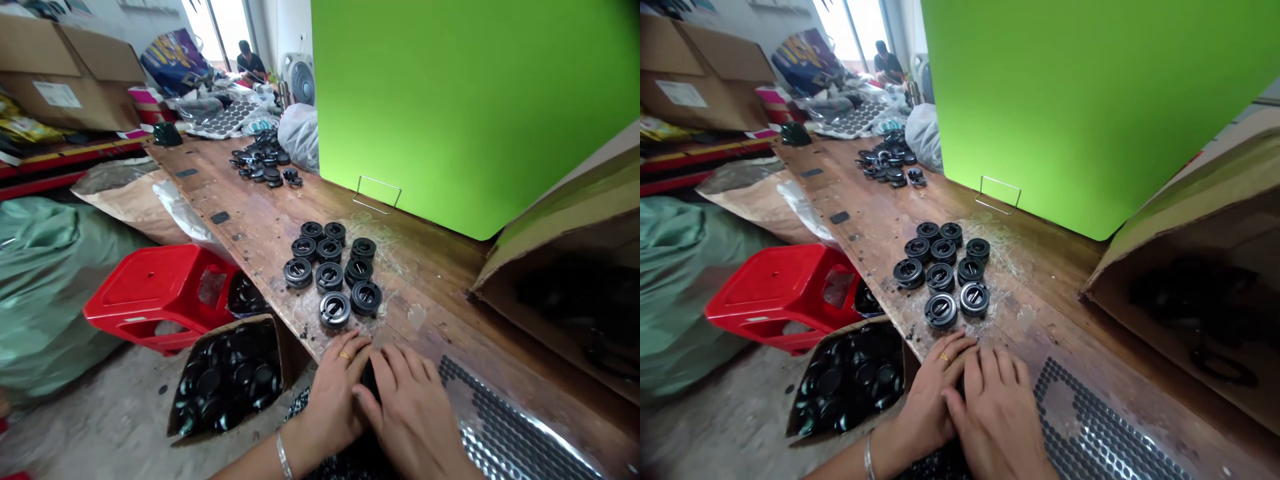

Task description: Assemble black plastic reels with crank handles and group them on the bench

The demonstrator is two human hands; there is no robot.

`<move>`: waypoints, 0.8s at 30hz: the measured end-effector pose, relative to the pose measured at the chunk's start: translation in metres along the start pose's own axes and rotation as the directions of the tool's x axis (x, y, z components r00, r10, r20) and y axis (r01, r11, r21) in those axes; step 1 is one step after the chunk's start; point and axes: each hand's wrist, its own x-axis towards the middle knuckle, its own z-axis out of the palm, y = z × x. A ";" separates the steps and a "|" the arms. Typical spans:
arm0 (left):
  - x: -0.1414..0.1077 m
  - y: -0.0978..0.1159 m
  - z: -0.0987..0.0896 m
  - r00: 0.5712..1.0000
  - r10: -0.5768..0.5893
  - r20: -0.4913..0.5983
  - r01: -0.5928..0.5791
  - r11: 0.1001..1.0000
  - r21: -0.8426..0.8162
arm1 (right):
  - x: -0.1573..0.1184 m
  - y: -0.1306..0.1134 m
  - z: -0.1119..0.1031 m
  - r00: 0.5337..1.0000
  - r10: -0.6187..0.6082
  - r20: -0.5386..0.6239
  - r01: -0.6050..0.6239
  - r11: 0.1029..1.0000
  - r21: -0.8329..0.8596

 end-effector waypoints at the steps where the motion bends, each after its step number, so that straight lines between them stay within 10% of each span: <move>1: 0.000 0.000 0.000 1.000 -0.011 -0.002 0.011 1.000 -0.013 | -0.002 0.000 0.003 1.000 0.011 -0.028 -0.010 1.000 0.024; 6: 0.001 0.004 0.004 0.998 -0.025 -0.062 0.023 0.999 -0.033 | -0.009 0.009 0.006 0.998 0.057 -0.027 -0.052 0.987 0.155; 12: 0.004 0.011 0.006 0.990 -0.040 -0.134 0.036 0.999 -0.038 | 0.014 0.025 -0.015 0.950 0.058 0.307 -0.214 0.837 0.504; 24: 0.004 0.009 0.012 0.966 0.000 -0.260 -0.028 0.994 -0.106 | 0.047 -0.004 0.006 0.937 0.296 0.185 -0.311 0.949 0.060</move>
